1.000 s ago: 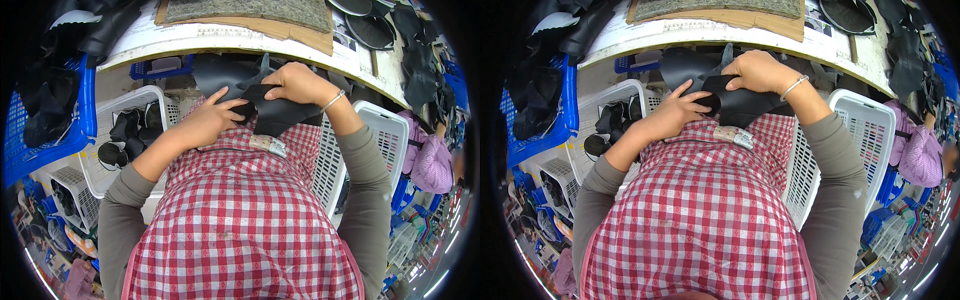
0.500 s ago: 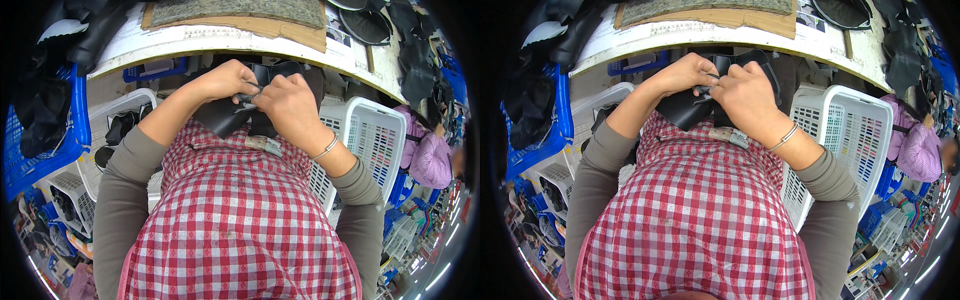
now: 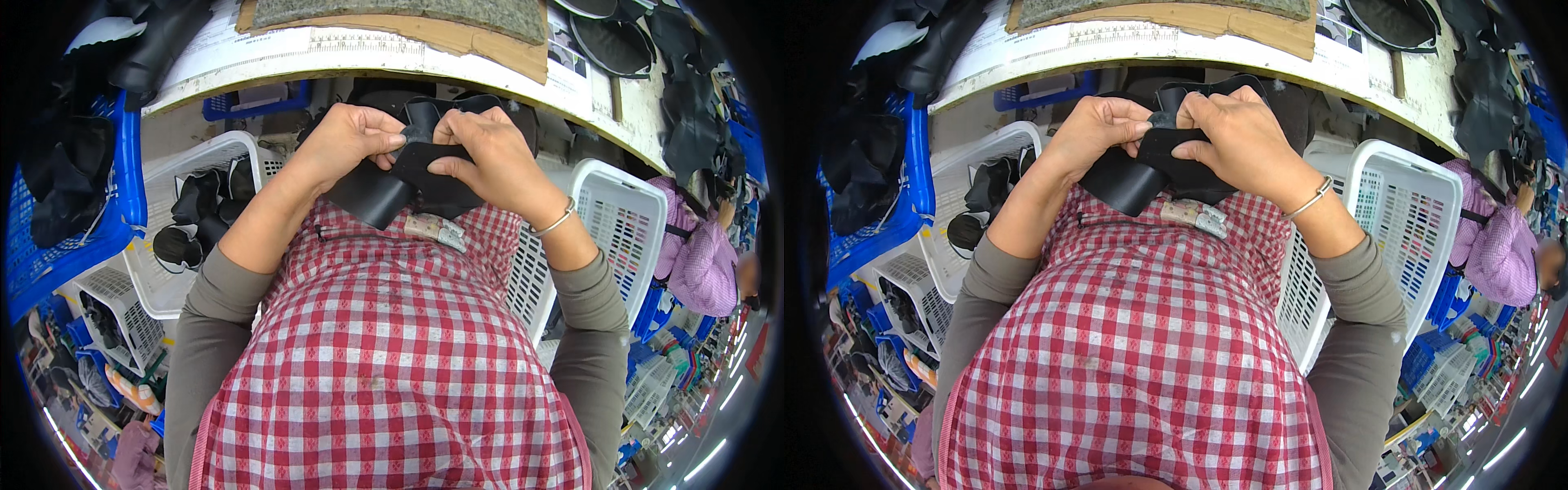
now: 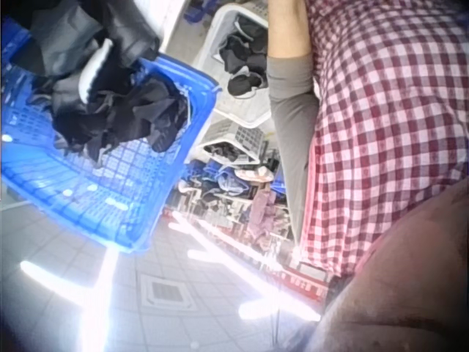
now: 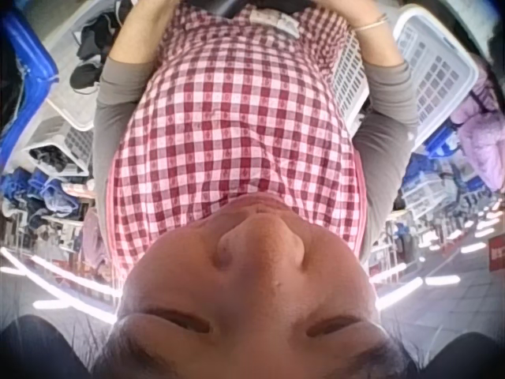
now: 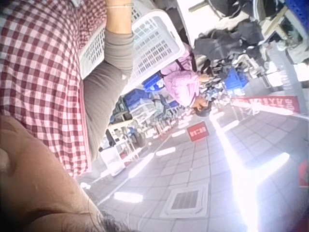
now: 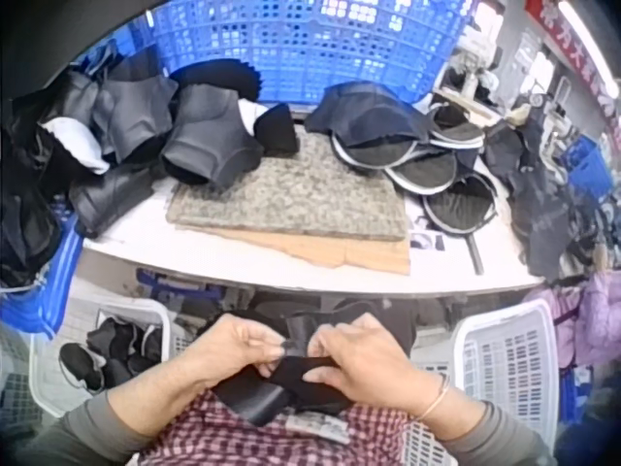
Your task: The person repeatedly picks up black shoe components from a blue basket, aligns and presses the parts together by hand, and places the assembled units into a white basket. The process is repeated for multiple items throughout the clip.
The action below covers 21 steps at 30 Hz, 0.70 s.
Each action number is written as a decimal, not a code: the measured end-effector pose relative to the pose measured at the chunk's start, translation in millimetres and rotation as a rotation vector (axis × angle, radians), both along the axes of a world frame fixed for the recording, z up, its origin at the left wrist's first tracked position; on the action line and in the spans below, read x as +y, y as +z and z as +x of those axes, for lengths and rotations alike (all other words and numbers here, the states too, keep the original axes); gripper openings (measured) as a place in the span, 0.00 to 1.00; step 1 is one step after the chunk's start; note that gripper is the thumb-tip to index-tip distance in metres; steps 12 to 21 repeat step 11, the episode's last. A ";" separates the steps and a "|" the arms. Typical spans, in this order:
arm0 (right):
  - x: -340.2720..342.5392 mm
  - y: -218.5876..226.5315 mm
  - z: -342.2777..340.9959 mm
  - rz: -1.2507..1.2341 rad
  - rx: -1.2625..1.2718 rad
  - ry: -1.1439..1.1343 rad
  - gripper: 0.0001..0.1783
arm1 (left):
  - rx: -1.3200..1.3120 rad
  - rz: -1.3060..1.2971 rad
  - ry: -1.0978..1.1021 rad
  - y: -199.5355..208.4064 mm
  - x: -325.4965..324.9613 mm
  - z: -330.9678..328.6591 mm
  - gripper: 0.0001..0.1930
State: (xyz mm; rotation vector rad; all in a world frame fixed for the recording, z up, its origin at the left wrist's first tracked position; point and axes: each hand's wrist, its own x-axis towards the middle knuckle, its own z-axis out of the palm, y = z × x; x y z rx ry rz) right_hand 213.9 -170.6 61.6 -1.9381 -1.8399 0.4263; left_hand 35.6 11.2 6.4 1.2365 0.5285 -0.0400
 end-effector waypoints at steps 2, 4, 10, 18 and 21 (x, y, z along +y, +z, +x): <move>0.5 -0.5 -0.3 -0.032 -0.023 -0.023 0.19 | -0.026 -0.001 0.004 -0.8 -2.2 0.5 0.09; 1.5 -0.9 0.2 -0.067 -0.037 -0.042 0.19 | -0.069 -0.002 0.014 -1.8 -3.9 1.2 0.08; 3.7 1.7 0.8 -0.147 -0.021 -0.074 0.19 | -0.113 0.000 0.039 -2.2 -11.4 -3.7 0.09; 4.3 2.4 0.6 -0.163 -0.009 -0.084 0.19 | -0.109 0.011 0.034 -2.0 -10.9 -4.3 0.10; 4.3 2.4 0.6 -0.163 -0.009 -0.084 0.19 | -0.109 0.011 0.034 -2.0 -10.9 -4.3 0.10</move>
